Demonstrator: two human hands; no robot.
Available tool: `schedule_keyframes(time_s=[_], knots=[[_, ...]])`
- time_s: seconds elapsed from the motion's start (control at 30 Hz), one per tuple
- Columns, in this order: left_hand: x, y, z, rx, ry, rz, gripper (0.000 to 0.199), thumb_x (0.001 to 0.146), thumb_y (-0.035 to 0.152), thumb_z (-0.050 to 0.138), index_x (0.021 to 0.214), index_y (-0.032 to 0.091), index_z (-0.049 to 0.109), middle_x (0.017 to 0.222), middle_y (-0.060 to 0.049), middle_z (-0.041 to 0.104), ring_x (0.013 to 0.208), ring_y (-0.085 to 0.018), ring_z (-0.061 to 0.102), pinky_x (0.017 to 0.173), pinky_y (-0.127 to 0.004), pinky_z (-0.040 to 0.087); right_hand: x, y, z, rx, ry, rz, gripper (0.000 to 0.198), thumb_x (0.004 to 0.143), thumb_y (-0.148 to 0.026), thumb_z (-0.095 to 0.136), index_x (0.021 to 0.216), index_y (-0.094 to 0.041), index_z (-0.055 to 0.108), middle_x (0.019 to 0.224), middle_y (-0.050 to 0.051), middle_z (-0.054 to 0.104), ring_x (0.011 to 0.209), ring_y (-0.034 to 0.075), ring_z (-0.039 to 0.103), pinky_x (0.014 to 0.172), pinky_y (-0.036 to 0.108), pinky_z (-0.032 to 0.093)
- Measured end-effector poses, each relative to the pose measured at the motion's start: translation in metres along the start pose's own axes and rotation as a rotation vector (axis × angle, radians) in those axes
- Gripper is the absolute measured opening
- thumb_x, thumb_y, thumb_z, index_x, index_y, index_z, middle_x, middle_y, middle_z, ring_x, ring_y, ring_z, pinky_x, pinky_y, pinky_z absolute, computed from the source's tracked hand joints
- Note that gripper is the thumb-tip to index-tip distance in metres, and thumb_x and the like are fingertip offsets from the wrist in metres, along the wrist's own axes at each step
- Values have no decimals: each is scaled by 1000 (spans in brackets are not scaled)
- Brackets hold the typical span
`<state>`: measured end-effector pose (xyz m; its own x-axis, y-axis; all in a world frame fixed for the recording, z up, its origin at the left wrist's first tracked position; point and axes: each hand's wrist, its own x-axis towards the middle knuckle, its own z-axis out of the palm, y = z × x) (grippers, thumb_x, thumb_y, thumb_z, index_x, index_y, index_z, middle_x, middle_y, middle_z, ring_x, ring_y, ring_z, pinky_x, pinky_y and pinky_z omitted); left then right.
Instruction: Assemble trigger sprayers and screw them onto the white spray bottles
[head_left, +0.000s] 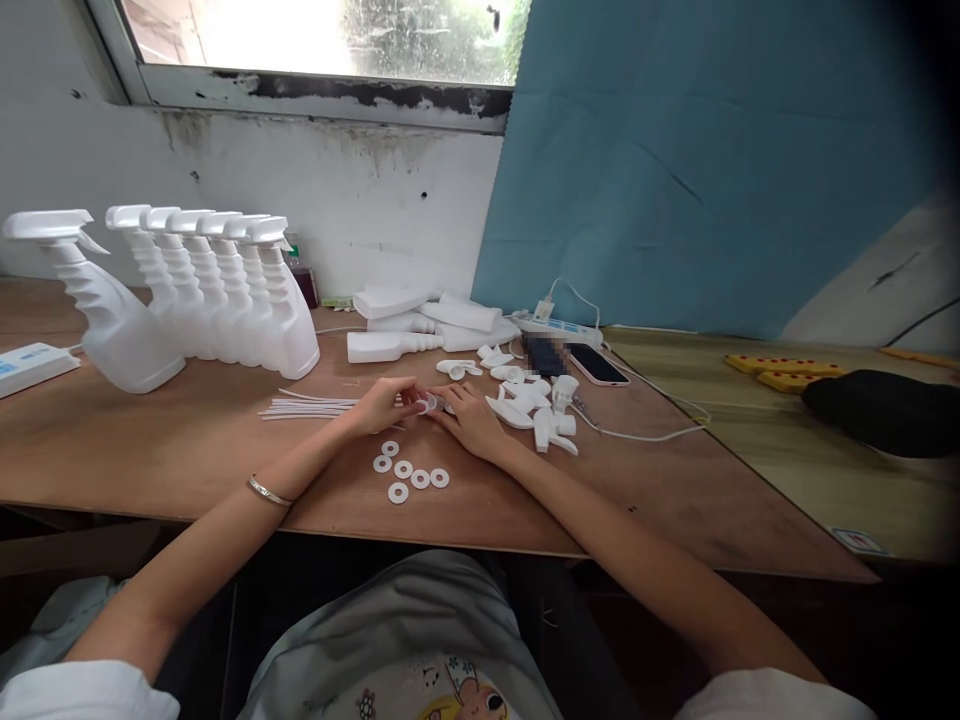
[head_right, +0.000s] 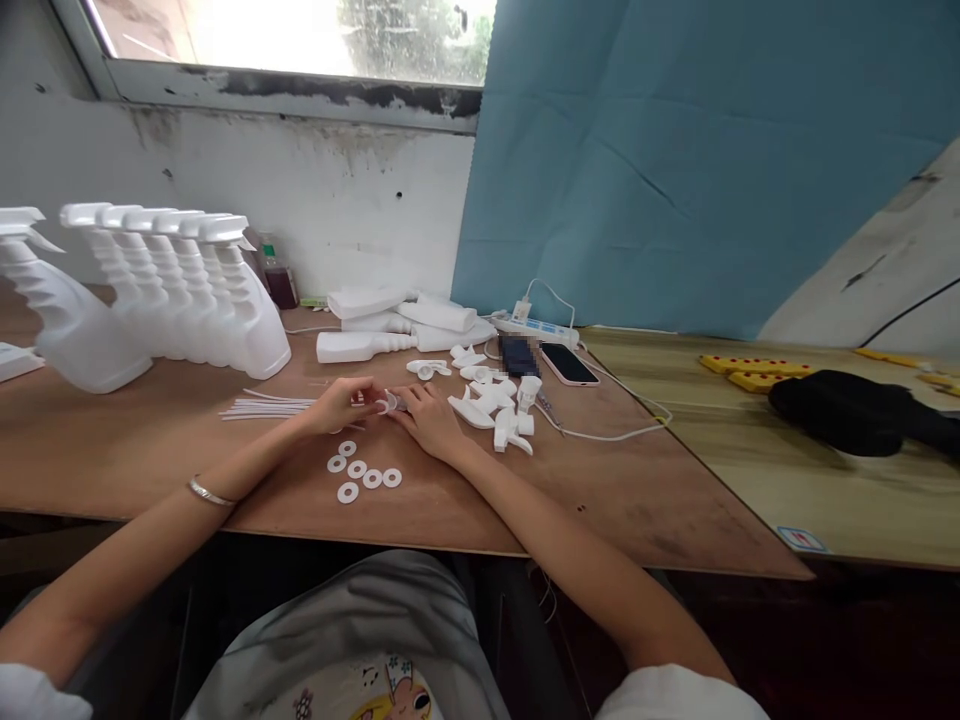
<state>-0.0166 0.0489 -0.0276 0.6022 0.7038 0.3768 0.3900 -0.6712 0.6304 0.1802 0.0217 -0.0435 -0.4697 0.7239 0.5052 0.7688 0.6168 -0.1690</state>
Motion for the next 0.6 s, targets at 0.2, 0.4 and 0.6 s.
schedule_keyframes(time_s=[0.2, 0.4, 0.6], knots=[[2, 2, 1, 5, 95, -46, 25, 75, 39, 57, 83, 15, 55, 74, -1, 55, 62, -10, 48, 60, -23, 41, -1, -4, -2, 69, 0, 9, 32, 87, -38, 44, 113, -22, 52, 104, 6, 61, 91, 22, 51, 82, 39, 42], [-1, 5, 3, -1, 91, -22, 29, 74, 42, 58, 84, 16, 51, 78, -1, 55, 64, -10, 49, 60, -23, 41, -2, -10, -5, 116, -14, 0, 29, 87, -37, 46, 110, -21, 53, 106, 6, 61, 91, 21, 52, 84, 38, 41], [0, 11, 0, -40, 121, -9, 30, 76, 44, 55, 84, 16, 51, 82, -2, 58, 73, -13, 54, 68, -26, 44, -2, -11, -6, 308, -3, 69, 28, 89, -38, 40, 108, -21, 52, 103, 5, 62, 92, 19, 56, 82, 35, 43]])
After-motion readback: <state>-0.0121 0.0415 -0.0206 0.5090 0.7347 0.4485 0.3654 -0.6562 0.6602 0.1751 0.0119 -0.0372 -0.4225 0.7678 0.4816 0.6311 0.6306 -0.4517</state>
